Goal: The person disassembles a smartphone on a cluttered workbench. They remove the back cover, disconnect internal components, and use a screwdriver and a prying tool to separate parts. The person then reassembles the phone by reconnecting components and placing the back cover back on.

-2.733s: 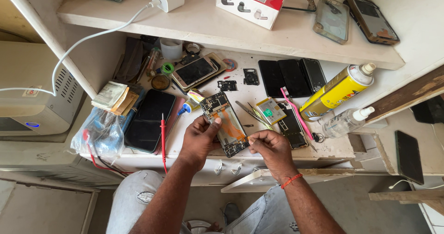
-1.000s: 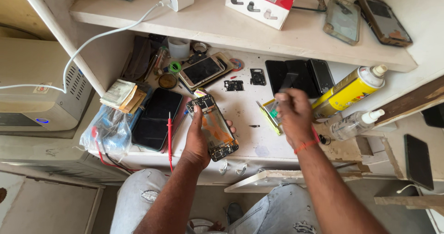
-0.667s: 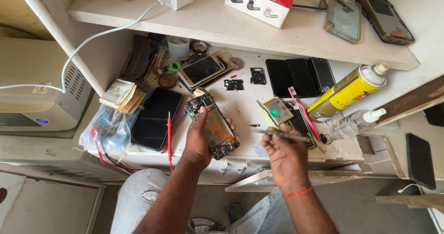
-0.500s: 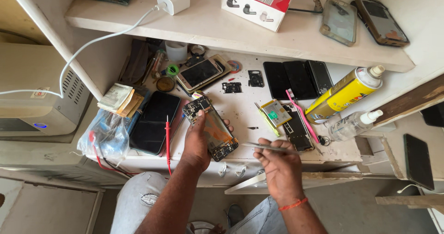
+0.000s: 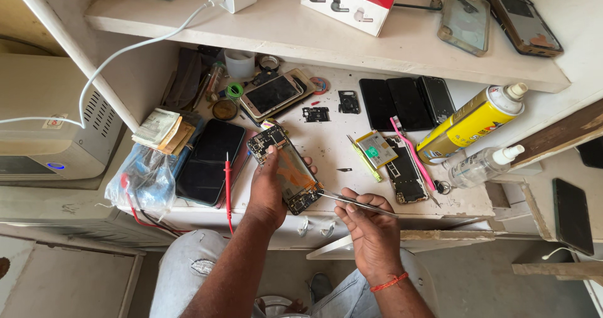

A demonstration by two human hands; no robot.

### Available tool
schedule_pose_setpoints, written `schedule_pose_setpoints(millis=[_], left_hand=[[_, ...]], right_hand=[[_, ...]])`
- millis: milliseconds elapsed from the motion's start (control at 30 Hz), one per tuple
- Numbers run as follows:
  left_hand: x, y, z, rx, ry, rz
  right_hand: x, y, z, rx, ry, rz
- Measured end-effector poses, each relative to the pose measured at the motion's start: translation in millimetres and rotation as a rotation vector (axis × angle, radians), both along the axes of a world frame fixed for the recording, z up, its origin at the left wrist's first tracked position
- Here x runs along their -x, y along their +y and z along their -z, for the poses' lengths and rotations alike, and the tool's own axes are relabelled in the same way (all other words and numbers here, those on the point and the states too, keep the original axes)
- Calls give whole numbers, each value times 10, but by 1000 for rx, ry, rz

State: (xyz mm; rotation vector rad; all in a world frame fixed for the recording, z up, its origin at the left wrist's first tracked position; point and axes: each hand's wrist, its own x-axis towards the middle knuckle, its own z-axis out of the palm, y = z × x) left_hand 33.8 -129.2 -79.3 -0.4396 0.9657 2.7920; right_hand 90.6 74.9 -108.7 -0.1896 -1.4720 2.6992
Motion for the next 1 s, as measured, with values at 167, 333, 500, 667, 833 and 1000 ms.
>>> schedule_pose_setpoints(millis=[167, 333, 500, 667, 833, 1000], left_hand=[[-1, 2, 32, -5, 2, -5], [2, 3, 51, 1, -9, -13], [0, 5, 49, -4, -2, -16], [5, 6, 44, 4, -3, -20], [4, -1, 47, 17, -26, -31], [-13, 0, 67, 24, 7, -47]], right_hand=[[-31, -27, 2, -55, 16, 29], [-40, -51, 5, -77, 26, 36], [-68, -79, -27, -85, 10, 38], [-91, -132, -44, -98, -34, 73], [-76, -162, -44, -60, -57, 88], [-59, -131, -32, 71, -143, 74]])
